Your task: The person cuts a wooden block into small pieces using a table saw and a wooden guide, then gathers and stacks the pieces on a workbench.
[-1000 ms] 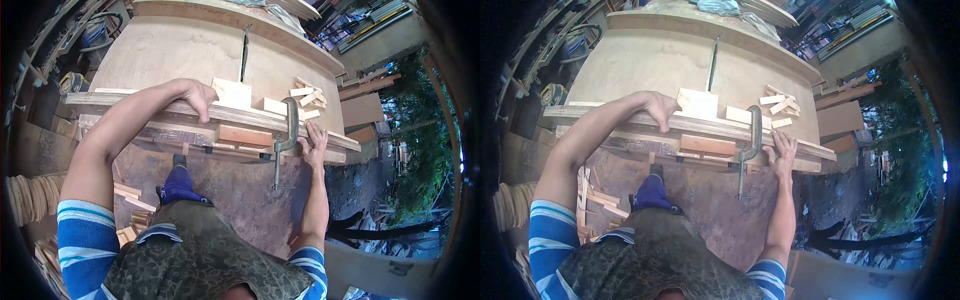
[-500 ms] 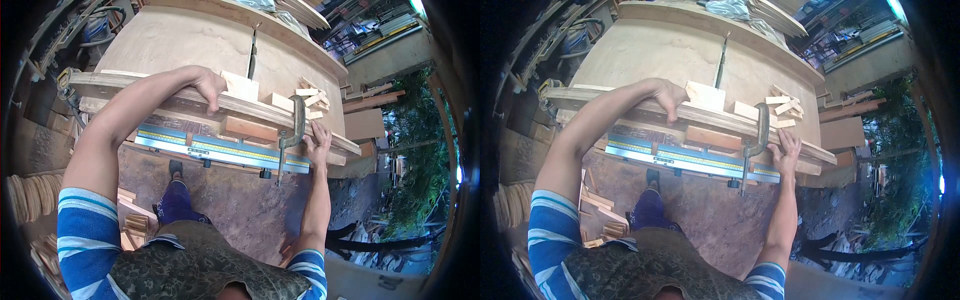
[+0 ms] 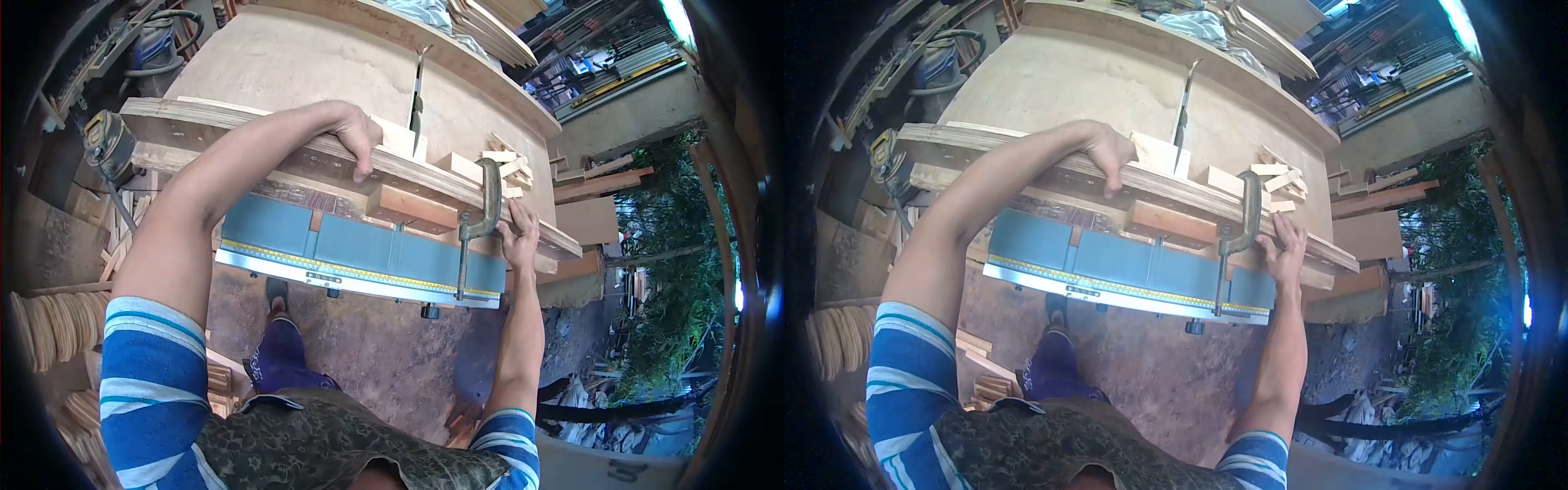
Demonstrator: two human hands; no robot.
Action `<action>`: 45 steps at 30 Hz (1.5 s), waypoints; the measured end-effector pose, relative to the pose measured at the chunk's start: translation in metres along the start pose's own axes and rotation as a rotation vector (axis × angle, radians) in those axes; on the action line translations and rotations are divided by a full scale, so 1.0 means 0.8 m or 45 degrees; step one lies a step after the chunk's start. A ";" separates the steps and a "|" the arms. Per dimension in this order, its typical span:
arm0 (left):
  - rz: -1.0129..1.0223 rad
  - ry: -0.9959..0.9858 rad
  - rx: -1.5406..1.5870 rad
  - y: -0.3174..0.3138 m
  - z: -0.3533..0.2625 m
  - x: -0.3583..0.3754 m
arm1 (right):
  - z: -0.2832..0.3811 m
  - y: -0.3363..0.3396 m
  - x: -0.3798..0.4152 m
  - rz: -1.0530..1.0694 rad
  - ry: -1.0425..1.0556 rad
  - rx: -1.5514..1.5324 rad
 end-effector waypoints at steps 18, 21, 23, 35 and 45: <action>-0.100 -0.051 0.019 0.006 0.024 -0.028 | -0.006 -0.001 -0.005 0.066 -0.097 0.181; -0.131 -0.037 -0.032 0.008 0.022 -0.025 | -0.016 0.024 0.034 0.020 -0.324 -0.156; -0.112 -0.025 -0.015 0.006 0.023 -0.031 | -0.004 0.053 0.137 -0.293 -0.618 -0.361; -0.090 -0.025 -0.032 0.010 0.027 -0.035 | 0.411 -0.458 0.471 1.666 -0.217 -0.279; -0.119 -0.022 -0.190 0.009 0.021 -0.030 | 0.381 -0.330 0.439 1.455 -0.759 -0.542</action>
Point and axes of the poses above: each hand's wrist, its own x-axis away from the middle knuckle, its own y-axis out of the back of the hand, z = x × y, the point moved 5 cm from there along -x, towards the middle knuckle
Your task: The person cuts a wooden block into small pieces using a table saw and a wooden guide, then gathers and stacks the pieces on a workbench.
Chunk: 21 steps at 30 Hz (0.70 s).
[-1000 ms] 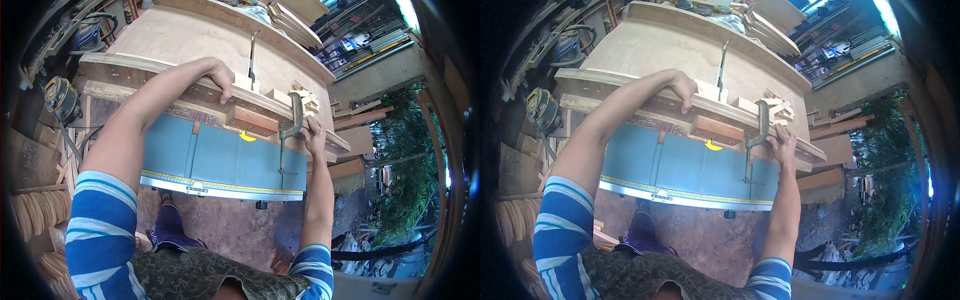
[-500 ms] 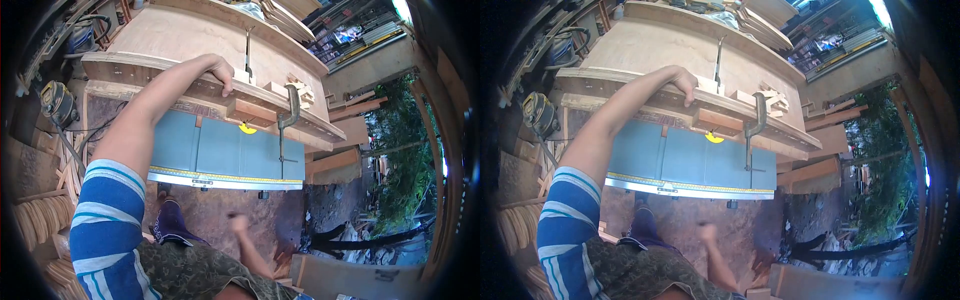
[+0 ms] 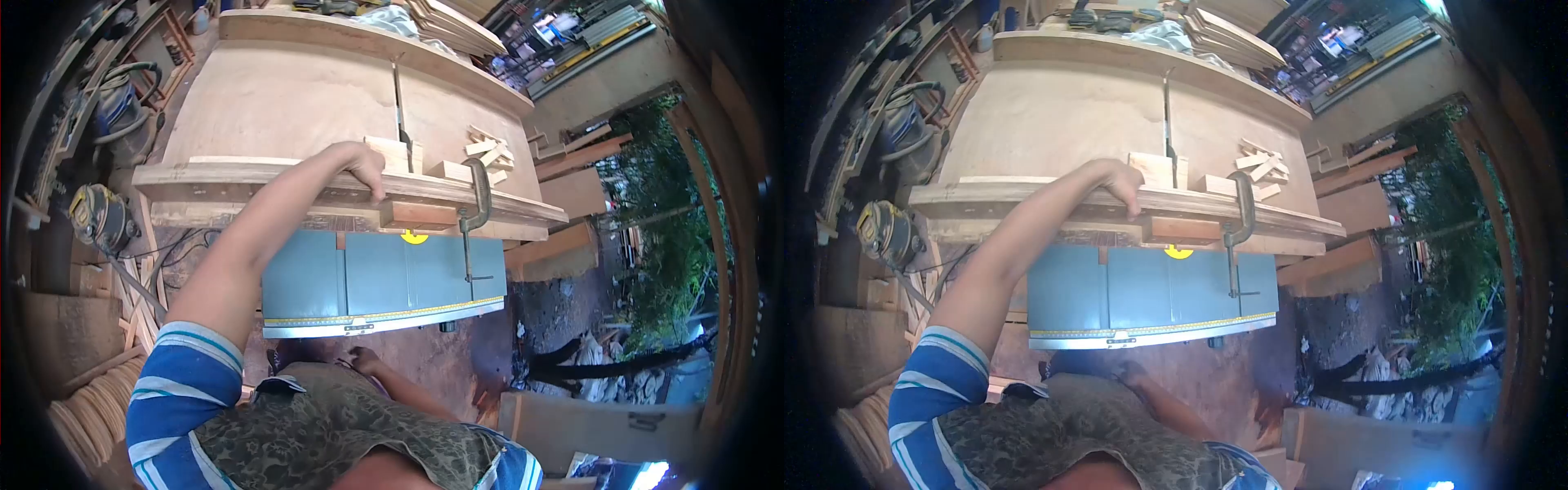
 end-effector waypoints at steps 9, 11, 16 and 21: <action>0.057 0.036 -0.004 -0.003 -0.010 0.013 | -0.321 -0.002 0.253 -1.102 -0.905 -0.695; -0.034 0.022 0.021 0.001 -0.007 0.013 | -0.299 0.041 0.309 -1.392 -1.291 -0.505; -0.035 0.000 0.024 -0.004 -0.003 0.008 | -0.334 0.173 0.386 -1.990 -1.306 -0.342; -0.063 -0.015 -0.007 0.000 -0.005 0.004 | -0.261 0.371 0.407 -2.335 -0.908 -0.201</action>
Point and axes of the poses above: each hand's wrist, its own x-axis away from the middle knuckle, its own y-axis out of the back of the hand, z = x × y, the point moved 5 cm from there along -x, towards the middle knuckle
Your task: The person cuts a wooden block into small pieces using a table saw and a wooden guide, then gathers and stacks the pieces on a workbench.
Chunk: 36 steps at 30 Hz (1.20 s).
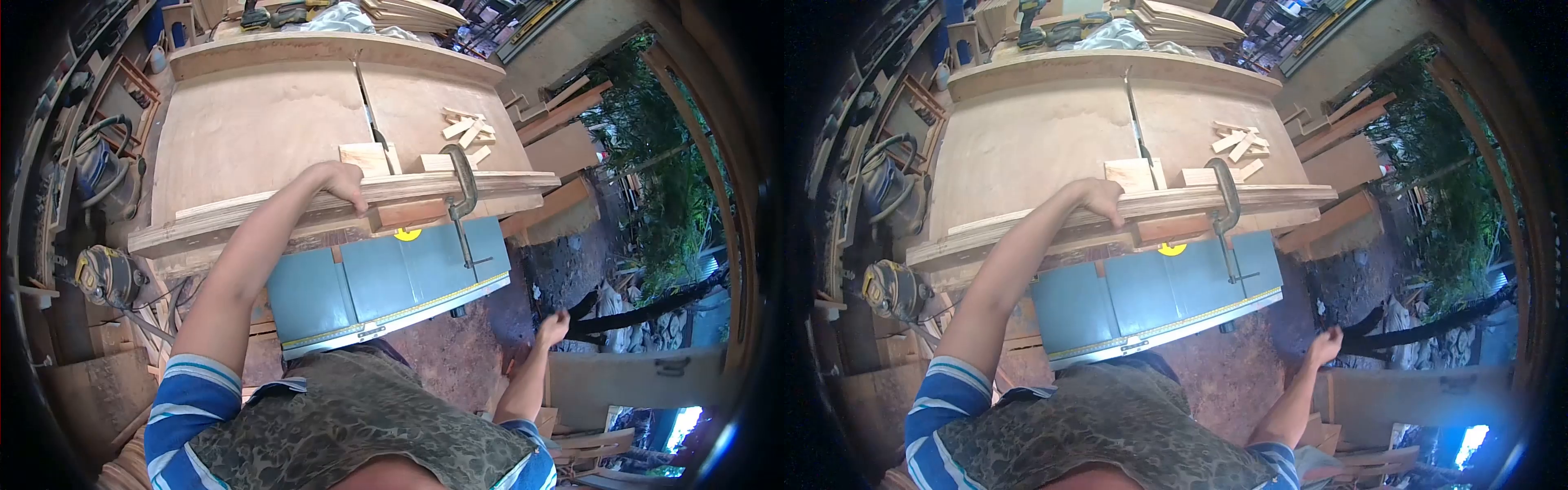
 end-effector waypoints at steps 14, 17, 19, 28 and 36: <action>0.039 0.062 0.088 0.001 -0.005 0.016 | 0.460 -0.246 -0.059 0.540 1.612 0.009; 0.037 0.099 0.121 0.000 -0.004 0.017 | 0.497 -0.285 -0.038 0.917 1.664 0.269; 0.040 0.145 0.090 0.006 -0.010 0.024 | 0.493 -0.287 -0.030 1.238 1.500 0.417; 0.027 0.247 0.154 0.003 -0.017 0.032 | 0.483 -0.287 -0.027 1.068 1.515 0.220; -0.417 0.285 0.038 0.001 -0.034 0.083 | 0.489 -0.279 -0.027 1.092 1.476 0.169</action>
Point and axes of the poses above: each hand's wrist, its own x-axis away from the middle knuckle, its own y-axis out of the back of the hand, z = x × y, the point moved 5 cm from there along -x, towards the middle knuckle
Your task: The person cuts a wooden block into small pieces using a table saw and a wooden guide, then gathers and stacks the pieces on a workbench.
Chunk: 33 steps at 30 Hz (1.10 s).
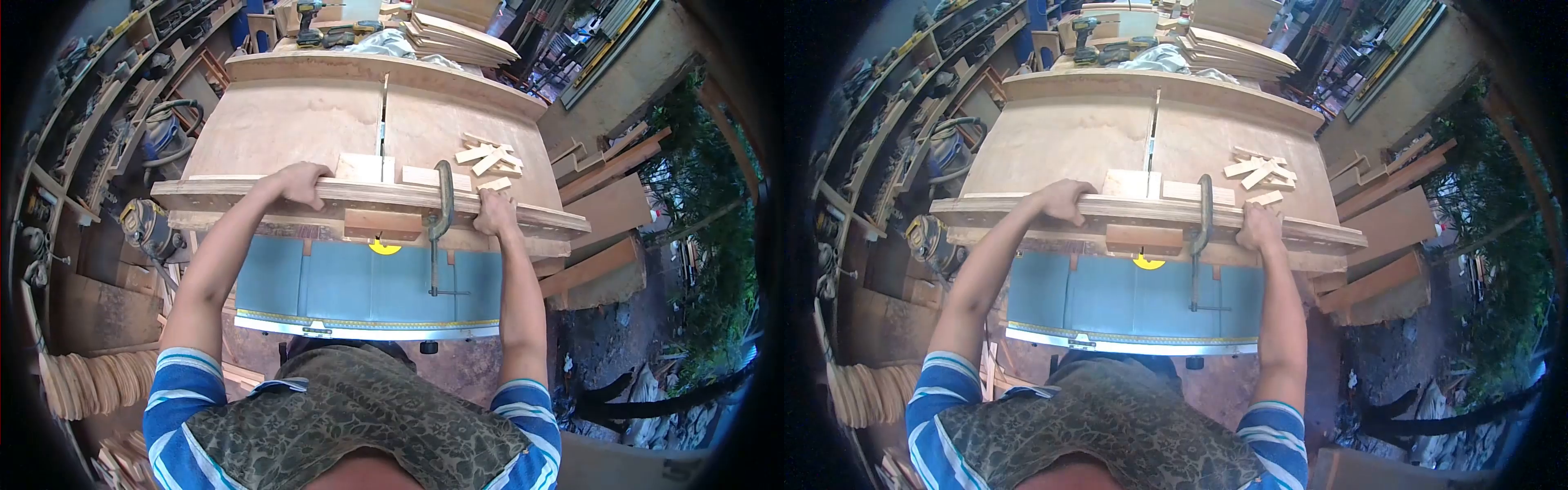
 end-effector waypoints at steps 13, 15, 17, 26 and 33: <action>-0.362 0.526 -0.509 0.001 0.038 0.067 | 0.006 0.010 0.009 0.096 -0.046 0.030; -0.347 0.578 -0.507 0.002 0.032 0.067 | 0.005 0.008 0.008 0.071 -0.032 0.020; -0.374 0.587 -0.517 0.001 0.031 0.068 | 0.002 0.005 0.007 0.029 -0.042 0.004; -0.349 0.633 -0.483 0.003 0.025 0.071 | -0.001 -0.004 -0.005 0.064 -0.059 0.061; -0.327 0.617 -0.437 0.001 0.026 0.072 | -0.004 -0.012 -0.020 0.097 -0.104 0.068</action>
Point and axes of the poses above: each hand's wrist, its own x-axis away from the middle knuckle, its own y-axis out of the back of the hand, z = x × y, the point moved 5 cm from there along -x, towards the middle knuckle
